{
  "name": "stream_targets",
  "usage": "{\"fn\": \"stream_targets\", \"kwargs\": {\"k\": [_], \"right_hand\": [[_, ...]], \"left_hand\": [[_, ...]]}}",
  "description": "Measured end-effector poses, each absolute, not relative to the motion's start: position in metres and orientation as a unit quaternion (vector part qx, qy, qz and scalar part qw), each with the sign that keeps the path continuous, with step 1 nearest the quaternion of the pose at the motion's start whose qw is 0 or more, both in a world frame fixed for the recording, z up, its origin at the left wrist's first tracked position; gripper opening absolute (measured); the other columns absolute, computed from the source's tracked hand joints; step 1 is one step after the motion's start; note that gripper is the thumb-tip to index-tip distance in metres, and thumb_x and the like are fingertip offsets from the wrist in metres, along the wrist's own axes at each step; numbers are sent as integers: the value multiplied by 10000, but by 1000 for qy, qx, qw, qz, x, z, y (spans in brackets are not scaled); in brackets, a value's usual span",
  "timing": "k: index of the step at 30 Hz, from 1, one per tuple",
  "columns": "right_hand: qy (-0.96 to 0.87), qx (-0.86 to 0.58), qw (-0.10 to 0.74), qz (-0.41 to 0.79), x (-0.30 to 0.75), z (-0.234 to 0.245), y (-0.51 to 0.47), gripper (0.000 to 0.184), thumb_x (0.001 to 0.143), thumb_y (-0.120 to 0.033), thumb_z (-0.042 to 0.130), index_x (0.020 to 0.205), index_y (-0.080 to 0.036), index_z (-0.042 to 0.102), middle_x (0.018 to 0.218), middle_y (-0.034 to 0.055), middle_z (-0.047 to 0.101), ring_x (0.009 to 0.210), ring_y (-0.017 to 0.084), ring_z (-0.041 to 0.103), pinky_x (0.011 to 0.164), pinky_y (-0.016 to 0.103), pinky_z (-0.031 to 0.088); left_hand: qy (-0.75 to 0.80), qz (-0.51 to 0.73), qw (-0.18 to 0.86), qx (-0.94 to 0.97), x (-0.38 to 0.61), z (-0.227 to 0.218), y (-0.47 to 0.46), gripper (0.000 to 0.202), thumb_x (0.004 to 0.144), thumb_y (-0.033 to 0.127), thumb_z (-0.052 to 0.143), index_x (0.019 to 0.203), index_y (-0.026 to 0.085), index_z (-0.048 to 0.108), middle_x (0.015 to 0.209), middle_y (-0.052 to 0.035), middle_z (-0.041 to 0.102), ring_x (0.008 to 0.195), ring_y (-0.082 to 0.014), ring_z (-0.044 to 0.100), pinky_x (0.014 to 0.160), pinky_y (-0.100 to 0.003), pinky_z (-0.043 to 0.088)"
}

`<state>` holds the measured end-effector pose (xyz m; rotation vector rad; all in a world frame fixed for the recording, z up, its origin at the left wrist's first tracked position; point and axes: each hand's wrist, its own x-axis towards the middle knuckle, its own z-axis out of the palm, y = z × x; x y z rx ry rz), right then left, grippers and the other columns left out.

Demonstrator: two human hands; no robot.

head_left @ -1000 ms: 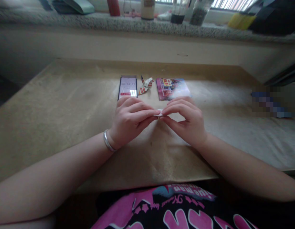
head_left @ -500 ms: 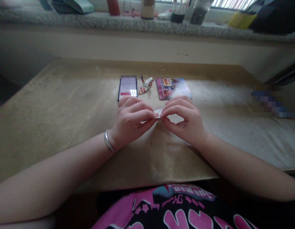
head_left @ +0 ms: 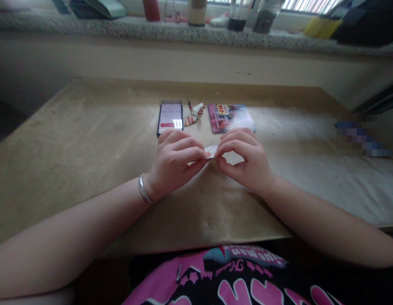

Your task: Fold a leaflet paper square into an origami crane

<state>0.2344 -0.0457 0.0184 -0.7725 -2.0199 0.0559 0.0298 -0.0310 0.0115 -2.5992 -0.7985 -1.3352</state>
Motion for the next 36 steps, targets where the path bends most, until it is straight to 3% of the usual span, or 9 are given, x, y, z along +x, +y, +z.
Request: {"fn": "stream_targets", "kwargs": {"k": [17,26,28,32,36], "right_hand": [[-823,-327,464,-37,245,13,-38,139,740,-128,640,764,-260,607,808,3,668,890,208,622,851,410,505],[-824,-317,469,-4,246,19,-40,118,783,-141,621,786,-259,625,830,8,685,858,194,631,850,407,498],[-805,-339,487,17,249,19,-40,105,801,-151,612,796,-256,618,817,5,681,816,180,629,799,380,507],[-746,-417,517,59,254,13,-39,62,819,-176,596,813,-235,610,700,-19,605,599,119,539,547,267,453],[-758,-423,491,75,254,10,-43,62,808,-168,610,840,-219,627,636,-46,569,520,88,480,490,233,408]], "left_hand": [[-265,-441,62,-855,26,12,-31,92,830,278,697,757,266,642,770,57,705,768,-141,562,811,-349,382],[-298,-429,46,-852,24,13,-30,136,846,343,678,728,276,666,760,43,714,766,-147,570,811,-361,393],[-301,-432,40,-849,24,14,-30,141,843,348,684,722,279,663,761,45,714,769,-148,574,813,-365,397],[-294,-448,36,-844,23,12,-26,157,835,346,696,711,267,644,751,46,705,756,-143,579,809,-365,402],[-294,-469,28,-833,21,9,-22,127,831,322,704,747,252,638,770,37,695,758,-138,586,811,-361,427]]}}
